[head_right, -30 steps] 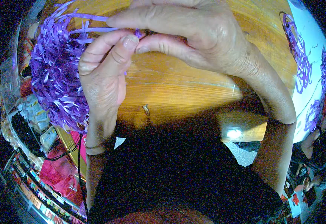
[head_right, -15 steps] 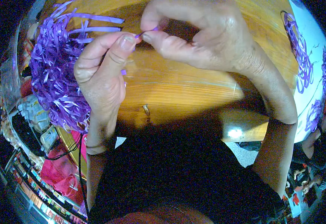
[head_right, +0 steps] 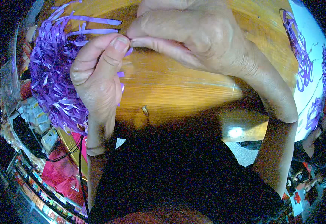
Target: Braiding or tying together multiple purple plastic strips on a wooden tabletop.
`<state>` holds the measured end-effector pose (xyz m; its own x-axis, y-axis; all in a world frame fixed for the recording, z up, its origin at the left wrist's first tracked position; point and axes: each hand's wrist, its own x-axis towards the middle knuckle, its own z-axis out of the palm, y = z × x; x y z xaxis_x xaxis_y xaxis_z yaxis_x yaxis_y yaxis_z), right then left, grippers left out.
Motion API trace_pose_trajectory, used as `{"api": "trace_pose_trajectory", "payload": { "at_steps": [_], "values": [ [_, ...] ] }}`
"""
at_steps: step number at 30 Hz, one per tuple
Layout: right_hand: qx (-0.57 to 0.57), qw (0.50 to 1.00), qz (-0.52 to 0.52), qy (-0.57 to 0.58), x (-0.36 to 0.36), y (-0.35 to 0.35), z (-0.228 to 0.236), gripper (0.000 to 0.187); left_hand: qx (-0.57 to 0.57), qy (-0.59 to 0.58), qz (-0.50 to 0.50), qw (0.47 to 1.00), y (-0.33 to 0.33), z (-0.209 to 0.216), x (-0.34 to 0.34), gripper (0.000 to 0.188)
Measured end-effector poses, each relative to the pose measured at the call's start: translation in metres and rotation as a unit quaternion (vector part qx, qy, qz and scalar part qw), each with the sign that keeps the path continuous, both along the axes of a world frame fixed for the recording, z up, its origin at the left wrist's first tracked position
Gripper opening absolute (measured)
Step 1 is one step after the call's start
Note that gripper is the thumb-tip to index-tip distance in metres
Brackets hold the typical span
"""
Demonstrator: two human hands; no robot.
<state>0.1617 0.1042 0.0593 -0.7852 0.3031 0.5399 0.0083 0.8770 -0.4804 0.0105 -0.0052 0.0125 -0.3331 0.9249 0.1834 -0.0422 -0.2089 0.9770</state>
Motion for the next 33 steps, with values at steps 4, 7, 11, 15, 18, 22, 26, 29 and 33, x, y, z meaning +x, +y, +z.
{"api": "trace_pose_trajectory", "payload": {
  "at_steps": [4, 7, 11, 15, 18, 22, 26, 29, 33],
  "values": [
    [0.061, 0.998, 0.017, 0.001, 0.002, 0.01, -0.006, 0.012, 0.019, 0.012, 0.048, 0.999, -0.002, 0.001, -0.002, 0.006],
    [0.038, 0.999, -0.036, 0.012, 0.01, 0.027, -0.02, 0.01, 0.003, -0.043, 0.098, 0.994, -0.001, 0.009, -0.016, 0.008],
    [-0.002, 1.0, -0.017, 0.005, 0.001, 0.019, -0.008, 0.015, 0.005, -0.034, 0.094, 0.995, 0.001, 0.005, -0.007, 0.009],
    [-0.045, 0.999, -0.013, -0.012, 0.003, 0.011, -0.004, 0.027, 0.009, -0.063, 0.068, 0.996, 0.001, 0.004, -0.004, 0.007],
    [-0.066, 0.998, 0.009, -0.021, 0.002, 0.007, -0.005, 0.03, 0.004, -0.051, 0.051, 0.997, -0.001, 0.004, -0.004, 0.006],
    [-0.099, 0.995, 0.031, -0.011, 0.002, 0.0, -0.005, 0.031, -0.013, -0.067, 0.016, 0.998, -0.002, 0.002, -0.004, 0.006],
    [0.106, 0.973, 0.096, 0.179, -0.022, 0.03, -0.05, 0.028, -0.002, -0.032, 0.027, 0.999, 0.004, 0.003, 0.005, 0.005],
    [0.104, 0.972, 0.122, 0.174, -0.011, 0.019, -0.036, 0.03, -0.014, -0.001, 0.012, 1.0, 0.001, 0.004, -0.002, 0.006],
    [-0.032, 0.999, 0.019, -0.021, 0.004, 0.011, -0.001, 0.024, -0.006, 0.016, -0.025, 1.0, 0.005, 0.016, -0.003, 0.009]
  ]
}}
